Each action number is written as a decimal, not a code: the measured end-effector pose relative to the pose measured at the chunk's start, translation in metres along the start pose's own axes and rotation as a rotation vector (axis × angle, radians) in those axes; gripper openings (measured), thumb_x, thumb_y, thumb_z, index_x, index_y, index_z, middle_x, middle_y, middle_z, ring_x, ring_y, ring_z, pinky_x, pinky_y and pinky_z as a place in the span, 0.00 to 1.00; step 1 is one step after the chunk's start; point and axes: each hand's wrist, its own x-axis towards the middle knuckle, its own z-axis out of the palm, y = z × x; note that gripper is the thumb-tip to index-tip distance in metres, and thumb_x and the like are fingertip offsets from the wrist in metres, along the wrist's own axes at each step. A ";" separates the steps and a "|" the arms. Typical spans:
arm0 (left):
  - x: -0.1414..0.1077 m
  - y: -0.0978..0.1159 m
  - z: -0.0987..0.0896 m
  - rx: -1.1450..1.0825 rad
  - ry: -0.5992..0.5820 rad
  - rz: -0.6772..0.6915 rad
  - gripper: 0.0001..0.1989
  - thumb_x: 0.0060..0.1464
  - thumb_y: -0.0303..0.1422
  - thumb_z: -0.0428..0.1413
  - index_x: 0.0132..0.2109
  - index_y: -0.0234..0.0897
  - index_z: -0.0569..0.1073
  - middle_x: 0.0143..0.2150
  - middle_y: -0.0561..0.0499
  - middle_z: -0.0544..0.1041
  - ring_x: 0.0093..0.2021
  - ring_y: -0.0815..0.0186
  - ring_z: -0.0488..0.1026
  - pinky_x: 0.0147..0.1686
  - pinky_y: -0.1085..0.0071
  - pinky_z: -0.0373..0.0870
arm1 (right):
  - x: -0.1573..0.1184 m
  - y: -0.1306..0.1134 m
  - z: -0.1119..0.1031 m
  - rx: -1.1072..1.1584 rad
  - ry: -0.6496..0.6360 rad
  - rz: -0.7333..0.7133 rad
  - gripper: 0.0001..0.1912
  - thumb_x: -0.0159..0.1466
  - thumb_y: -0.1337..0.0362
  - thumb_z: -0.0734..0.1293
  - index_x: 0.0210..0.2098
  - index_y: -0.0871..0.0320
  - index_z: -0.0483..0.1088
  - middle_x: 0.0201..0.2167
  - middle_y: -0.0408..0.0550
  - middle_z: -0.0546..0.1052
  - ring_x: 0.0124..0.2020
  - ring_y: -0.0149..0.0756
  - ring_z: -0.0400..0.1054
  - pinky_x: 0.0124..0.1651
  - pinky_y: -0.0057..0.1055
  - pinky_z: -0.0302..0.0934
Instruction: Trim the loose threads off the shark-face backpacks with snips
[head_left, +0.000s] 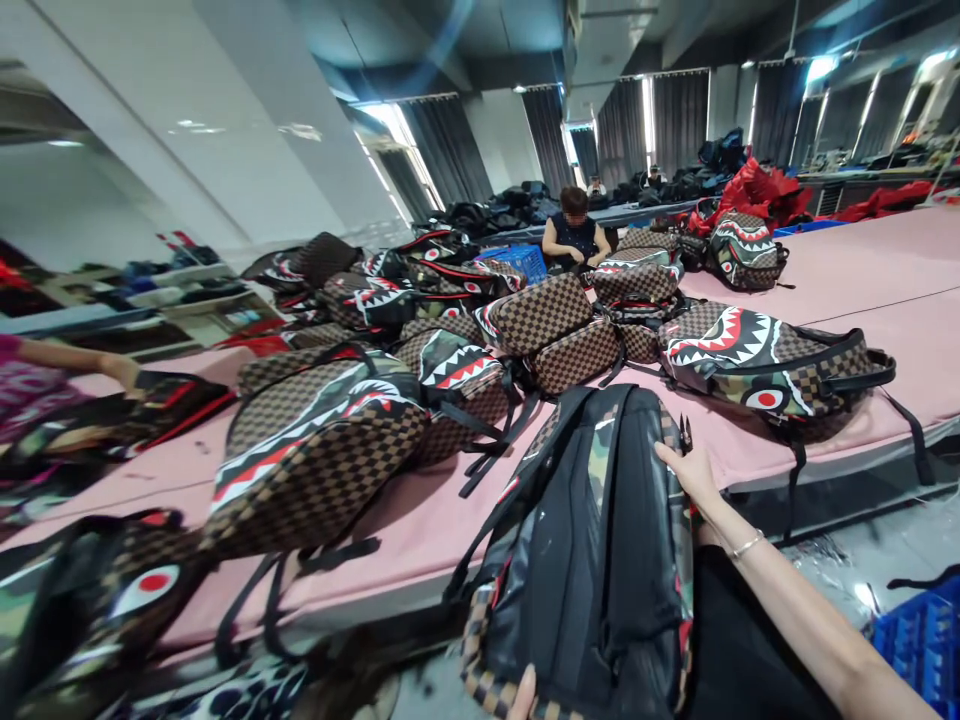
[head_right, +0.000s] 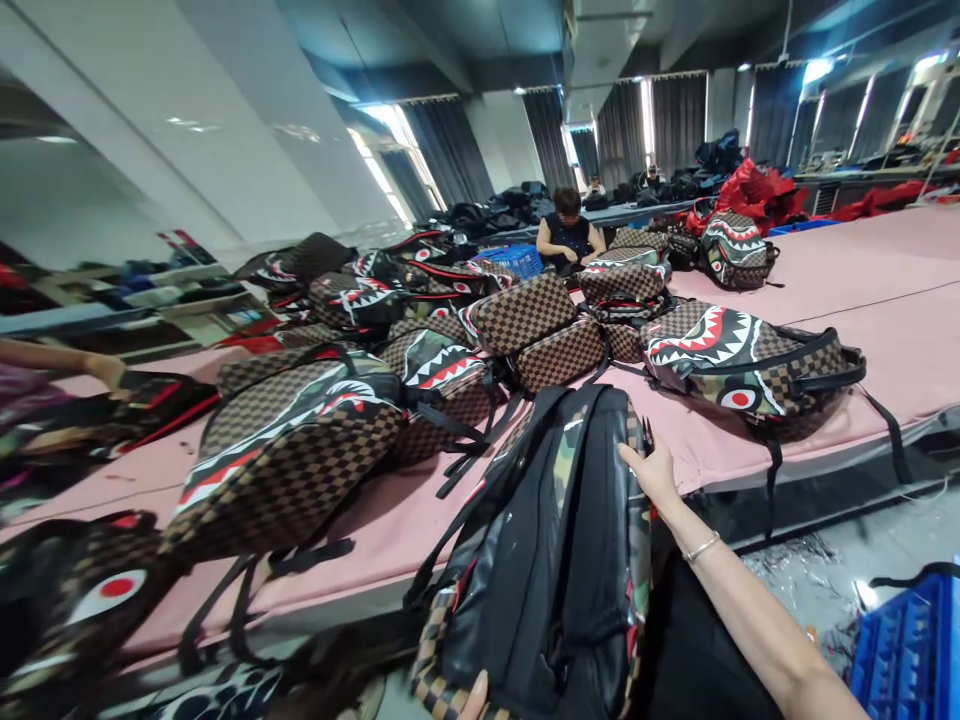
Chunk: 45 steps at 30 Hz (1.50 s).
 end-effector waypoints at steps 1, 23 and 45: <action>0.009 0.007 0.005 -0.019 0.017 0.066 0.25 0.30 0.47 0.62 0.38 0.43 0.72 0.39 0.46 0.77 0.51 0.47 0.69 0.43 0.54 0.72 | 0.001 -0.024 0.000 0.006 0.010 -0.063 0.17 0.52 0.58 0.68 0.38 0.63 0.70 0.32 0.50 0.77 0.33 0.39 0.71 0.39 0.38 0.67; -0.006 0.241 0.083 0.075 -0.332 1.133 0.23 0.43 0.36 0.62 0.47 0.39 0.67 0.39 0.48 0.69 0.36 0.66 0.69 0.36 0.69 0.71 | -0.105 -0.087 0.064 -0.171 -0.106 -0.808 0.29 0.62 0.70 0.59 0.62 0.58 0.50 0.56 0.57 0.65 0.56 0.43 0.61 0.54 0.40 0.63; -0.049 0.238 0.107 -0.092 -0.072 1.082 0.09 0.58 0.33 0.47 0.30 0.37 0.63 0.28 0.53 0.63 0.29 0.69 0.62 0.32 0.72 0.60 | -0.075 -0.158 -0.010 -0.284 -0.220 -0.499 0.15 0.59 0.61 0.64 0.45 0.56 0.63 0.35 0.48 0.74 0.35 0.38 0.71 0.35 0.32 0.67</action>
